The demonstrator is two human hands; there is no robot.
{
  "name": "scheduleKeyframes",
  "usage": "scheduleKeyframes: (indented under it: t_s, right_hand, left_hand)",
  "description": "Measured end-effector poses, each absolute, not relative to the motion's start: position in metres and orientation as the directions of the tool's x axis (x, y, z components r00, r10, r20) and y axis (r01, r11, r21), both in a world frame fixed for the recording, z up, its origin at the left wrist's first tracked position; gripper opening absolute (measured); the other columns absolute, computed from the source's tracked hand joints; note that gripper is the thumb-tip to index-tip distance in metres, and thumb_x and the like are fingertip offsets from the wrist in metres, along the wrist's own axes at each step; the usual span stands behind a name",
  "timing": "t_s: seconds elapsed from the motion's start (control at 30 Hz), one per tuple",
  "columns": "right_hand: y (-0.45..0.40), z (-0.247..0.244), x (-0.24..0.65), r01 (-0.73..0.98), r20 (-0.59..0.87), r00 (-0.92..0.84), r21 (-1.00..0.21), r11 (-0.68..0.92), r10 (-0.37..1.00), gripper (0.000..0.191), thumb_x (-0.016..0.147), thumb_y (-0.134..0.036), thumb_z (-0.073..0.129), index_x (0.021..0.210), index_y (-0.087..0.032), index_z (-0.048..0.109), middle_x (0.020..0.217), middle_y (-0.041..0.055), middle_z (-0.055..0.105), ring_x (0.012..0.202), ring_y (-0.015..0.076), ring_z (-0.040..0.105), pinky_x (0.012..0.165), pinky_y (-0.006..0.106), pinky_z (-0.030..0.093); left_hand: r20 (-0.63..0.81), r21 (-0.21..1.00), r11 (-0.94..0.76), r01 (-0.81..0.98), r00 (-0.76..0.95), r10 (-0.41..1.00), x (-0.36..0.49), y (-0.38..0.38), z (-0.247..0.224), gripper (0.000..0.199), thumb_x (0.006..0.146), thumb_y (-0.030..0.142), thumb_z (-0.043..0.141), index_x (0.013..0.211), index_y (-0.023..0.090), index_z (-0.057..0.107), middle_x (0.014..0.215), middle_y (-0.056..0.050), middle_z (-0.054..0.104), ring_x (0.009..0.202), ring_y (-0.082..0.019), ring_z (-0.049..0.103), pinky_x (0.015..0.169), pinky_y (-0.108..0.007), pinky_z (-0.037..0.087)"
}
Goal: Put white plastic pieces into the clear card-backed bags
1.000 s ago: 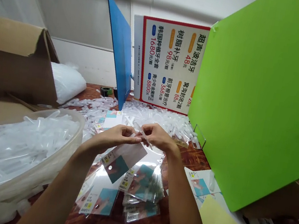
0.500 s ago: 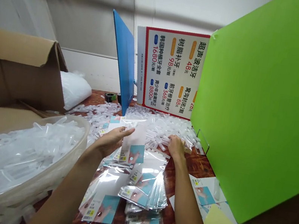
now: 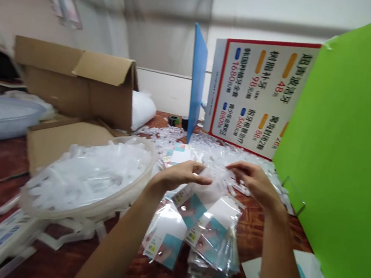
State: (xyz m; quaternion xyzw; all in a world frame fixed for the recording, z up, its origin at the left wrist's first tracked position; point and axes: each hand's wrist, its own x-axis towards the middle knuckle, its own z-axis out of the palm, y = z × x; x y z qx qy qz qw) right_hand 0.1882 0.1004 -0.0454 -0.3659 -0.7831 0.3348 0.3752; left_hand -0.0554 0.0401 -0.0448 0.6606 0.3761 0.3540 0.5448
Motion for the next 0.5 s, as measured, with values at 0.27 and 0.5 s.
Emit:
scheduleKeyframes:
  t_s: [0.27, 0.5]
  right_hand:
    - [0.104, -0.044, 0.192, 0.432, 0.307, -0.301, -0.8, 0.416, 0.903, 0.047, 0.054, -0.071, 0.078, 0.073, -0.028, 0.077, 0.085, 0.0192, 0.071, 0.068, 0.0265, 0.064, 0.058, 0.041, 0.047]
    - [0.085, -0.045, 0.16, 0.334, 0.102, -0.152, -0.931, 0.148, 0.983, 0.046, 0.03, -0.064, 0.087, 0.054, -0.03, 0.066, 0.052, 0.013, 0.056, 0.04, 0.0198, 0.05, 0.041, 0.039, 0.035]
  left_hand:
    - [-0.017, 0.968, -0.089, 0.236, 0.411, 0.911, -0.061, 0.038, -0.042, 0.048, 0.05, 0.057, 0.085, 0.067, 0.019, 0.062, 0.072, 0.001, 0.056, 0.074, -0.016, 0.053, 0.07, -0.027, 0.041]
    - [-0.011, 0.977, -0.104, 0.184, 0.539, 0.842, -0.059, 0.041, -0.043, 0.04, 0.052, 0.051, 0.085, 0.069, 0.02, 0.065, 0.076, 0.002, 0.059, 0.073, -0.017, 0.055, 0.067, -0.028, 0.043]
